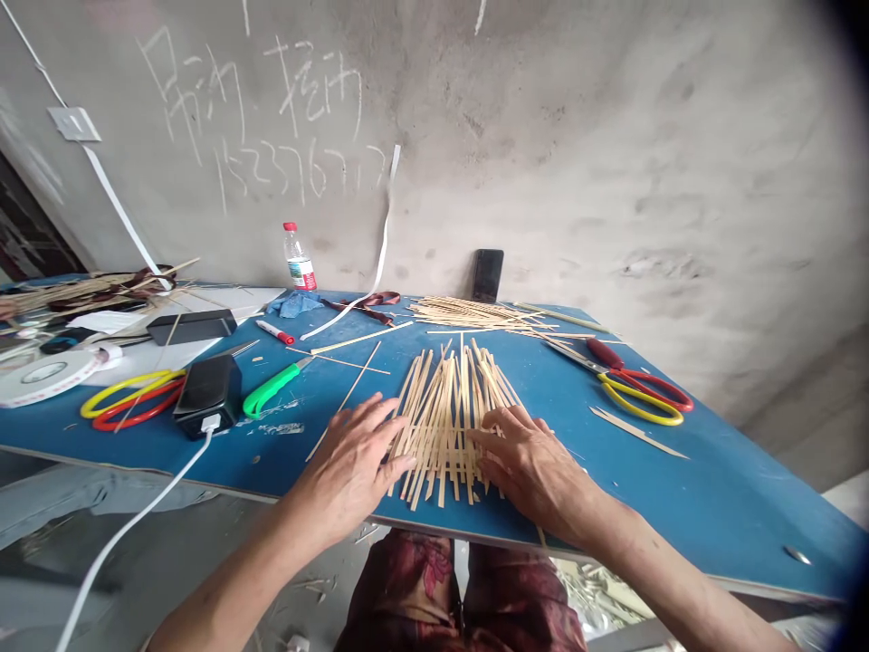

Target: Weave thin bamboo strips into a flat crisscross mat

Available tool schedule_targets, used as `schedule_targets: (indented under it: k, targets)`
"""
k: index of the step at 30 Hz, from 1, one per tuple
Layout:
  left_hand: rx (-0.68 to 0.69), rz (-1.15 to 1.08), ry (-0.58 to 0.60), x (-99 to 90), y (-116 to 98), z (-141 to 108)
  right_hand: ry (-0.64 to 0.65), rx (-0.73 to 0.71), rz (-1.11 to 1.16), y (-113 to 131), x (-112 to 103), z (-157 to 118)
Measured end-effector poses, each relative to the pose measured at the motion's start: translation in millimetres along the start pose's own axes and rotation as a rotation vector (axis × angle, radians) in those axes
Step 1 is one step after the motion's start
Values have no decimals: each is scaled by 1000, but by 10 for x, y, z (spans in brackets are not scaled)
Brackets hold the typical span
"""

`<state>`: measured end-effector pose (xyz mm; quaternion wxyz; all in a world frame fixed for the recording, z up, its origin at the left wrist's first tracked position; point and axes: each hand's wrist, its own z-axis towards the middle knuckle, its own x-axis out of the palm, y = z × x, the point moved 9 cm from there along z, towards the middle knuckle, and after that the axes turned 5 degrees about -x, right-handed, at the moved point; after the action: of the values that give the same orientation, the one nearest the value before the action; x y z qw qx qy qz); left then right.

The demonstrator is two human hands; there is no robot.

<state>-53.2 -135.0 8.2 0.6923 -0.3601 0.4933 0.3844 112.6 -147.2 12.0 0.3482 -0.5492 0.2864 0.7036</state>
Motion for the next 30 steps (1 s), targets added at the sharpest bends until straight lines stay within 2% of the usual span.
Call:
schedule_targets:
  k: [4, 9, 18, 23, 27, 30]
  targets:
    - [-31, -26, -22, -69, 218, -46, -30, -103, -1, 181, -48, 123]
    - [-54, -63, -33, -57, 337, -3, 7, -149, -35, 363, 5, 256]
    - [-42, -120, -72, -24, 370, 33, 36, -131, 17, 368, 87, 253]
    - [-62, -131, -79, -25, 355, 29, 14, -158, 57, 414, 27, 295]
    - [-77, -156, -112, -40, 375, 7, -24, -189, 41, 575, -43, 450]
    - [-83, -186, -128, -38, 398, -11, 4, -225, 17, 720, 9, 558]
